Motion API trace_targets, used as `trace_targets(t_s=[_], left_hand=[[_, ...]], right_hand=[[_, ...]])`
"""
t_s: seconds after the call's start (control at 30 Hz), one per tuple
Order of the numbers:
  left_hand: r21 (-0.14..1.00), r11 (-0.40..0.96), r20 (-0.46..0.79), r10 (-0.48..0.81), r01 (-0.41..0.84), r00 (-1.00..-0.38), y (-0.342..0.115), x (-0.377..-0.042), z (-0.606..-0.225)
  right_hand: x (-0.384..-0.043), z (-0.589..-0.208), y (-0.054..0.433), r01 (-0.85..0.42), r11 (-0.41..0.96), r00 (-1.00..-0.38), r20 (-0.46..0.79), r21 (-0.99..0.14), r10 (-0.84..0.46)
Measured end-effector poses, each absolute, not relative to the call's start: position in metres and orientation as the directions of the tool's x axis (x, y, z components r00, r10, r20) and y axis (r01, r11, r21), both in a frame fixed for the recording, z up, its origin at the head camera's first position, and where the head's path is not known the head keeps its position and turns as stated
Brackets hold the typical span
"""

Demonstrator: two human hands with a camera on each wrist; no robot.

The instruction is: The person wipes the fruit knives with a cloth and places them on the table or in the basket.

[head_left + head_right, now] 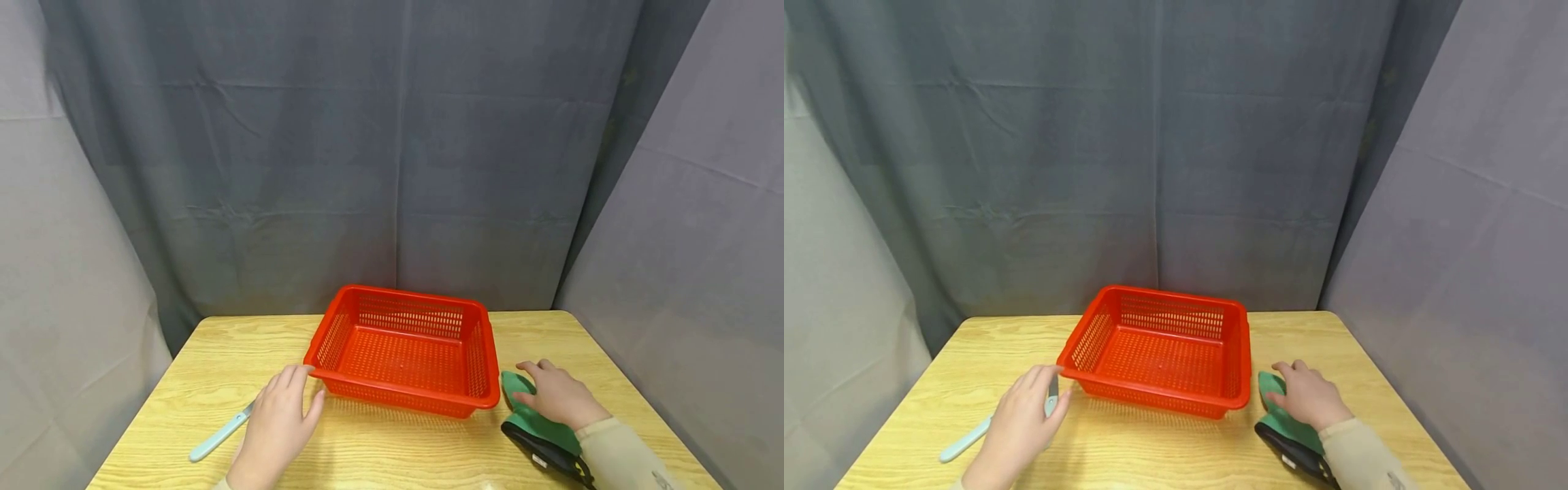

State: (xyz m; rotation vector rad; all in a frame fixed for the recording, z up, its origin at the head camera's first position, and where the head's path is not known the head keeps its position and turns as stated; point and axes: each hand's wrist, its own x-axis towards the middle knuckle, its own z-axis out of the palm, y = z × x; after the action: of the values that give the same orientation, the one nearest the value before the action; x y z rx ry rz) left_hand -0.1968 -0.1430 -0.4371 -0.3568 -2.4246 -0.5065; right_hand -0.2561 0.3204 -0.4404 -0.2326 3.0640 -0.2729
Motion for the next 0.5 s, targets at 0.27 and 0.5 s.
trace_targets(t_s=[0.27, 0.5], left_hand=[[0.208, 0.898, 0.646, 0.171, 0.388, -0.744, -0.142, -0.196, -0.440], [0.185, 0.902, 0.636, 0.193, 0.391, -0.747, -0.141, -0.195, -0.441]], right_hand=[[-0.267, -0.462, 0.336, -0.172, 0.956, -0.972, -0.117, -0.239, -0.204], [-0.271, -0.471, 0.339, -0.186, 0.941, -0.967, -0.119, -0.282, -0.227]])
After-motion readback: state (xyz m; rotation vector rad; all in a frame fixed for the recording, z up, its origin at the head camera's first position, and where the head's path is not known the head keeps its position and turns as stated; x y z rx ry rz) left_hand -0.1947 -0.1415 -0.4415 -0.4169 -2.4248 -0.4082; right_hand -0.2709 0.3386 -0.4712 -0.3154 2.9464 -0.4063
